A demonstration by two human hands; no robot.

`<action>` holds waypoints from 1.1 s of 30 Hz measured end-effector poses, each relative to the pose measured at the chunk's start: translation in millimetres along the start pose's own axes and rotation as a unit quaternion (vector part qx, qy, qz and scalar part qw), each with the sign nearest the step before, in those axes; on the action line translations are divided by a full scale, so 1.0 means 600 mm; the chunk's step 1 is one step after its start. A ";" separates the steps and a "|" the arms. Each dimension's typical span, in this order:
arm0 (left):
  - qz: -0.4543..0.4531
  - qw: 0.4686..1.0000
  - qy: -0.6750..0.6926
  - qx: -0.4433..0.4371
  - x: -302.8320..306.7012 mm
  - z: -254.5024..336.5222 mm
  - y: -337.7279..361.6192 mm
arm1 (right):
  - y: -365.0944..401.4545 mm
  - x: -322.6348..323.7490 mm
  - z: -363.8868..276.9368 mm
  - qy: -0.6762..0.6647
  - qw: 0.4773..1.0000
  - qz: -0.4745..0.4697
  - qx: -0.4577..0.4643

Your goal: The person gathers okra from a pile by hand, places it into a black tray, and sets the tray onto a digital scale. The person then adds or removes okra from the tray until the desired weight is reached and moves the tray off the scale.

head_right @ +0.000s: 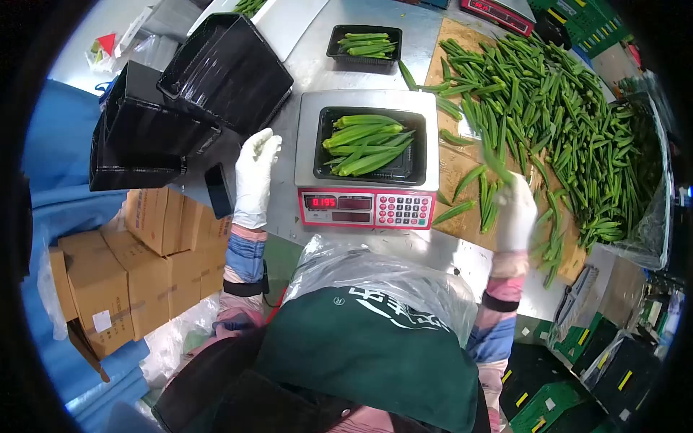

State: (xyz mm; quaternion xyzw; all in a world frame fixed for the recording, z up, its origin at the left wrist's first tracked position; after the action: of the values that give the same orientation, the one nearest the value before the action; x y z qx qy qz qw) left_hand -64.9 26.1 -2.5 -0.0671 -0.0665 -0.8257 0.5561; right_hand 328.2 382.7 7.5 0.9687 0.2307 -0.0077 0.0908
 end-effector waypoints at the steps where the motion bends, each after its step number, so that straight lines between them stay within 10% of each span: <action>1: 0.005 1.000 0.011 -0.002 0.001 0.000 0.003 | 0.000 0.038 0.009 -0.190 0.981 0.017 -0.045; 15: -0.135 0.988 0.065 0.036 -0.067 0.018 -0.009 | 0.148 0.081 0.151 -0.449 0.886 0.003 -0.113; 25: -0.235 0.916 -0.317 -0.070 -0.148 0.037 0.002 | 0.144 0.054 0.148 -0.412 0.898 0.064 -0.140; 29: -0.257 0.941 -0.205 -0.083 -0.164 0.026 -0.052 | 0.149 0.051 0.183 -0.418 0.894 0.053 -0.155; 31: -0.264 0.951 -0.098 0.126 -0.171 0.040 -0.087 | 0.150 0.049 0.187 -0.405 0.902 0.043 -0.143; 33: -0.243 0.964 -0.060 0.087 -0.176 0.034 -0.155 | 0.154 0.050 0.191 -0.397 0.906 0.048 -0.141</action>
State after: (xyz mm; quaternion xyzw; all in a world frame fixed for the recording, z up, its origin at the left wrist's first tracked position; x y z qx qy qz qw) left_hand -111.0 160.5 -5.0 -0.0501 -0.1856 -0.9214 0.3378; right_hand 399.3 294.6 -90.7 0.8725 0.1272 -0.3550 0.3106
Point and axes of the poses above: each hand's wrist, its own y-axis away from the middle knuckle, its own x-axis out of the back of the hand, z = x × y, the point moved 7 cm from there along -y, towards the middle knuckle, and after that the axes turned 2 degrees about y, right-handed, at the moved point
